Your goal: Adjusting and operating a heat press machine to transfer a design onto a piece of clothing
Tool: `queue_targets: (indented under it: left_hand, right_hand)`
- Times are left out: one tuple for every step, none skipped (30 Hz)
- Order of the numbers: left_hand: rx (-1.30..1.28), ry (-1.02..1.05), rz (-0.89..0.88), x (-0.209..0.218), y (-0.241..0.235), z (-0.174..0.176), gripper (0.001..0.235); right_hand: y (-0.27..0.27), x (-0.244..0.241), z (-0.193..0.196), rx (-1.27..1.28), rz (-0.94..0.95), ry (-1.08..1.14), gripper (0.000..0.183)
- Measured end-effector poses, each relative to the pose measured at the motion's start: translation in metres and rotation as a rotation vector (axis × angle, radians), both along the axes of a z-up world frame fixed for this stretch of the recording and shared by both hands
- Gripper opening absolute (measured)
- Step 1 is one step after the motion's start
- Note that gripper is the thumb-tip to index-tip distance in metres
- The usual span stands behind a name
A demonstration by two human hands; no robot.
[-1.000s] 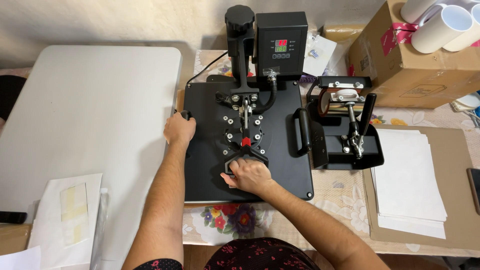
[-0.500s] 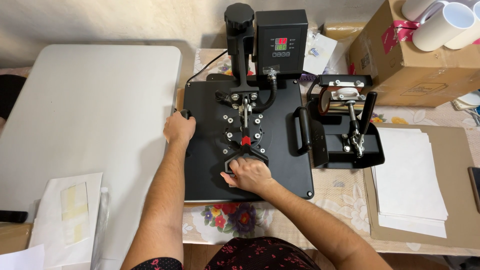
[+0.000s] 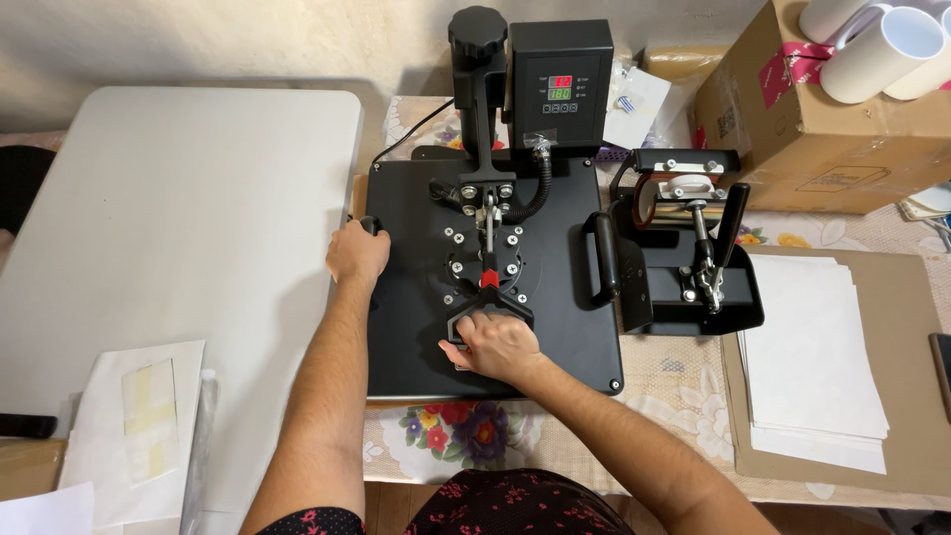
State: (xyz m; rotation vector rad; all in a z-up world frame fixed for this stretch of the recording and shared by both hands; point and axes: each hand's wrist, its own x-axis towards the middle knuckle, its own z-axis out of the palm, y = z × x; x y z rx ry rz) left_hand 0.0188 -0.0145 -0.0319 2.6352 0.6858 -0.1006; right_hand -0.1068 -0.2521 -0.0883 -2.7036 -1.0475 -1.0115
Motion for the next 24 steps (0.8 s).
queue_targets:
  left_hand:
    - [-0.002, 0.005, 0.001, 0.0, 0.0, 0.0, 0.039]
    - [-0.003, 0.011, 0.001, 0.0, 0.0, 0.001, 0.039]
    - [-0.004, 0.012, 0.002, 0.0, 0.0, 0.0, 0.039]
    - [-0.006, 0.011, 0.001, -0.001, 0.001, 0.0, 0.039]
    - [-0.007, 0.008, -0.002, 0.0, 0.001, 0.0, 0.038]
    - [-0.007, 0.007, -0.003, 0.001, 0.001, 0.0, 0.038]
    - [-0.009, 0.006, -0.002, 0.001, 0.002, -0.001, 0.039]
    - [-0.011, 0.005, -0.001, 0.001, 0.002, -0.001, 0.039]
    - [-0.01, 0.004, -0.003, 0.0, 0.002, -0.001, 0.039]
    - [-0.014, 0.005, -0.005, 0.0, 0.001, 0.0, 0.039]
    - [-0.018, 0.004, -0.006, 0.0, 0.002, 0.0, 0.04]
    - [-0.019, 0.003, -0.006, 0.0, 0.002, -0.001, 0.04]
    - [-0.017, -0.004, 0.003, 0.0, 0.001, -0.002, 0.04]
    - [-0.015, -0.01, 0.013, 0.0, 0.001, -0.004, 0.04]
    - [-0.015, -0.01, 0.012, -0.001, 0.002, -0.004, 0.04]
    - [-0.013, -0.011, 0.015, -0.001, 0.002, -0.005, 0.04]
    - [-0.011, -0.011, 0.019, -0.001, 0.002, -0.005, 0.04]
    - [-0.012, -0.012, 0.017, 0.0, 0.004, -0.006, 0.04]
    - [-0.025, -0.02, 0.023, 0.001, 0.004, -0.007, 0.04]
    - [-0.038, -0.028, 0.029, 0.004, 0.002, -0.009, 0.04]
    - [-0.04, -0.024, -0.011, 0.004, 0.003, -0.01, 0.04]
    - [-0.024, -0.024, -0.001, 0.004, 0.002, -0.013, 0.041]
    - [-0.008, -0.022, 0.011, 0.004, 0.003, -0.016, 0.041]
    - [-0.009, -0.016, -0.026, 0.005, 0.0, -0.016, 0.041]
  right_hand:
    - [0.0, 0.0, 0.0, -0.002, 0.001, 0.005, 0.046]
    - [0.0, 0.0, 0.0, -0.004, 0.002, 0.01, 0.046]
    - [0.0, -0.001, 0.0, -0.004, 0.003, 0.011, 0.046]
    - [0.0, -0.001, 0.0, -0.004, 0.002, 0.015, 0.046]
    - [0.0, -0.001, 0.0, -0.004, -0.001, 0.017, 0.046]
    - [0.0, -0.001, 0.0, -0.004, -0.002, 0.017, 0.046]
    - [0.0, -0.001, 0.0, -0.002, 0.0, 0.017, 0.046]
    - [0.0, -0.001, 0.0, 0.001, 0.001, 0.017, 0.046]
    - [0.0, -0.001, 0.0, 0.001, 0.0, 0.017, 0.046]
    - [0.0, -0.001, 0.001, -0.001, 0.0, 0.016, 0.047]
    - [0.0, -0.001, 0.002, -0.004, 0.002, 0.014, 0.047]
    - [0.0, 0.0, 0.001, -0.004, 0.001, 0.013, 0.047]
    - [0.0, 0.0, 0.0, -0.001, 0.004, 0.009, 0.046]
    - [0.0, 0.0, 0.0, 0.002, 0.007, 0.004, 0.046]
    - [0.0, 0.0, -0.001, 0.002, 0.006, 0.004, 0.046]
    - [0.0, 0.0, -0.001, 0.006, 0.008, 0.001, 0.046]
    - [-0.001, 0.0, -0.002, 0.011, 0.01, -0.002, 0.046]
    - [0.002, 0.001, 0.0, 0.011, 0.008, -0.003, 0.046]
    - [0.003, 0.0, 0.001, 0.018, 0.003, -0.003, 0.046]
    - [0.002, 0.0, 0.003, 0.026, -0.002, -0.003, 0.047]
    - [0.003, 0.0, 0.003, 0.024, -0.043, 0.0, 0.047]
    - [0.002, 0.0, 0.003, 0.052, -0.027, 0.001, 0.047]
    - [0.002, -0.001, 0.003, 0.08, -0.01, 0.003, 0.047]
    - [0.0, -0.002, 0.002, 0.079, -0.047, 0.008, 0.047]
